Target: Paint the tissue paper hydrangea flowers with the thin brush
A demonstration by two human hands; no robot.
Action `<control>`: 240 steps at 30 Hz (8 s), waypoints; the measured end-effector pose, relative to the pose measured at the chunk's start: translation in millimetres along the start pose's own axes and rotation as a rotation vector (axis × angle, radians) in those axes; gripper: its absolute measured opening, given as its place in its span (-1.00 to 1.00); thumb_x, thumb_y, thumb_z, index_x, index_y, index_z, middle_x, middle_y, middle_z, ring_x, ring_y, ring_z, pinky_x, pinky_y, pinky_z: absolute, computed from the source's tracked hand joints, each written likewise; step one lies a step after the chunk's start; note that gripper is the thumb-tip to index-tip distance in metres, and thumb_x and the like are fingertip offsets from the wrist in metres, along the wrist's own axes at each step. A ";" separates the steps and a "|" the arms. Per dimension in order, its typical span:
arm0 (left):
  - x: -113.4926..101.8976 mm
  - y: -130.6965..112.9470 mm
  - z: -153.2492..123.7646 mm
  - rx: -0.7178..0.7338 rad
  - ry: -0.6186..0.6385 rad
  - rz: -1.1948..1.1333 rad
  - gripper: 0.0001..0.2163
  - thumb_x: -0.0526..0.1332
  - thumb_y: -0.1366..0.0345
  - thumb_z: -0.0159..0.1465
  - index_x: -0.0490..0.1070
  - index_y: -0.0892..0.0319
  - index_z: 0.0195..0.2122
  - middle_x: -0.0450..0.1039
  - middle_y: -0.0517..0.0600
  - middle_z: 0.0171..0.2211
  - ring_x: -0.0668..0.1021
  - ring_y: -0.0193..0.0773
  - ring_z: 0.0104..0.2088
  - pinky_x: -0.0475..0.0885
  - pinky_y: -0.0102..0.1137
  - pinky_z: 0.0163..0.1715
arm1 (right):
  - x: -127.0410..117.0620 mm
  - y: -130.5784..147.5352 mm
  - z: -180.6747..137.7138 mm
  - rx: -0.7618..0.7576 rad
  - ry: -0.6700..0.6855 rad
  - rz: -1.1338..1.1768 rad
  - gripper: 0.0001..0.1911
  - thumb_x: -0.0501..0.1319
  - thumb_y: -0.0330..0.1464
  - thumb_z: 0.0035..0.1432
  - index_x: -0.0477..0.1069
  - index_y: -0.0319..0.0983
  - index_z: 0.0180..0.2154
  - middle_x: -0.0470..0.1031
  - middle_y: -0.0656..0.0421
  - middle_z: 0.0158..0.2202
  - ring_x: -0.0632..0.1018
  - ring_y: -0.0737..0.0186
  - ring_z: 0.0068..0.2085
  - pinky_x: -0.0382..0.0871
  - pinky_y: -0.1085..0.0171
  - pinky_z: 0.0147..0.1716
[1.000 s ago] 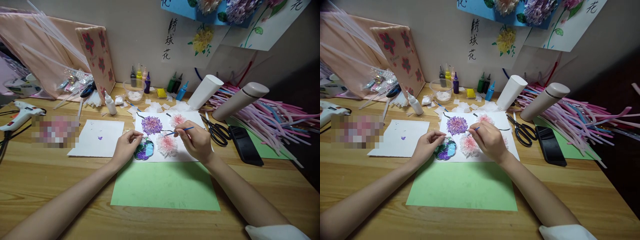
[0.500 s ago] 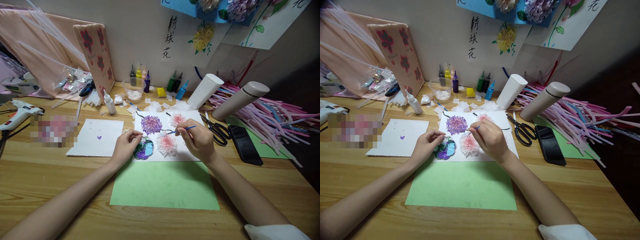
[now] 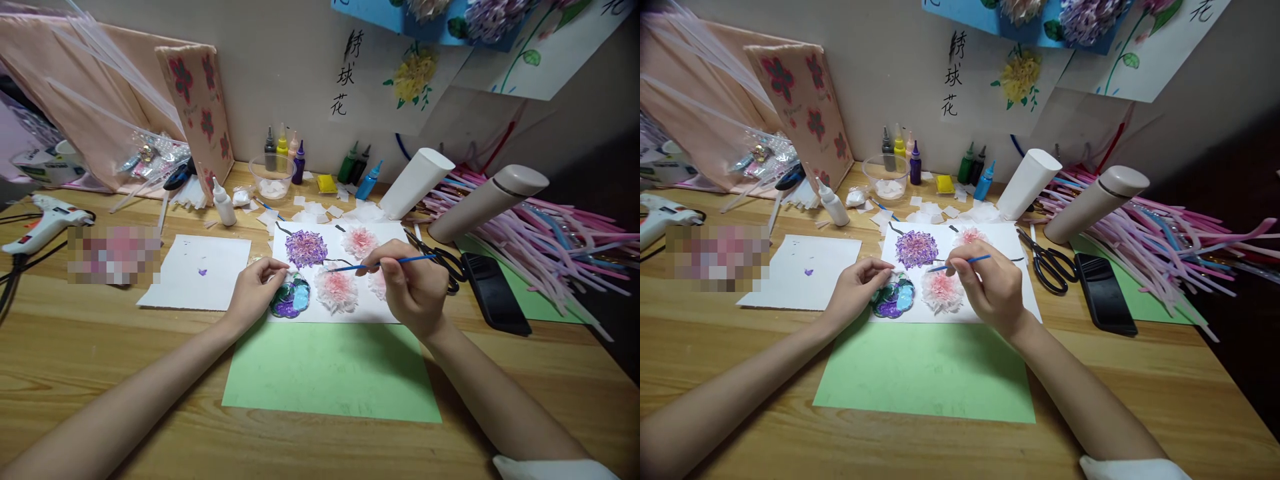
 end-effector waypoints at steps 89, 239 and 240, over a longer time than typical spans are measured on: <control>0.5 0.4 -0.1 -0.001 0.004 0.020 -0.77 0.23 0.13 0.17 0.49 0.19 -0.28 0.55 0.04 -0.30 0.56 -0.19 -0.29 0.43 -0.38 -0.29 | 33.8 6.6 -9.0 -0.057 0.202 0.092 -0.82 0.01 -0.41 0.30 0.36 -0.23 -0.30 0.50 0.15 -0.43 0.46 0.31 -0.40 0.36 0.31 -0.39; -9.1 -34.0 -28.4 0.420 0.285 0.665 -0.06 0.37 0.22 -0.01 -0.20 0.06 0.31 0.26 0.09 0.11 0.35 -0.02 0.08 0.26 -0.12 0.09 | 28.9 -4.9 -85.0 -0.065 0.137 0.056 -0.73 0.03 -0.50 0.21 0.35 -0.20 -0.07 0.54 0.08 -0.22 0.51 0.19 -0.14 0.44 0.20 -0.19; -9.2 -33.9 -27.7 0.426 0.282 0.656 -0.07 0.37 0.22 -0.01 -0.19 0.06 0.31 0.27 0.08 0.10 0.36 -0.02 0.07 0.26 -0.12 0.09 | 29.3 -4.6 -84.9 -0.066 0.141 0.047 -0.73 0.04 -0.50 0.21 0.35 -0.20 -0.07 0.55 0.08 -0.21 0.51 0.19 -0.14 0.44 0.21 -0.19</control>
Point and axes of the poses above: each hand's wrist, its own z-axis towards the middle knuckle, its own x-axis out of the palm, y = z × x, the point moved 8 cm from there along z, towards the middle knuckle
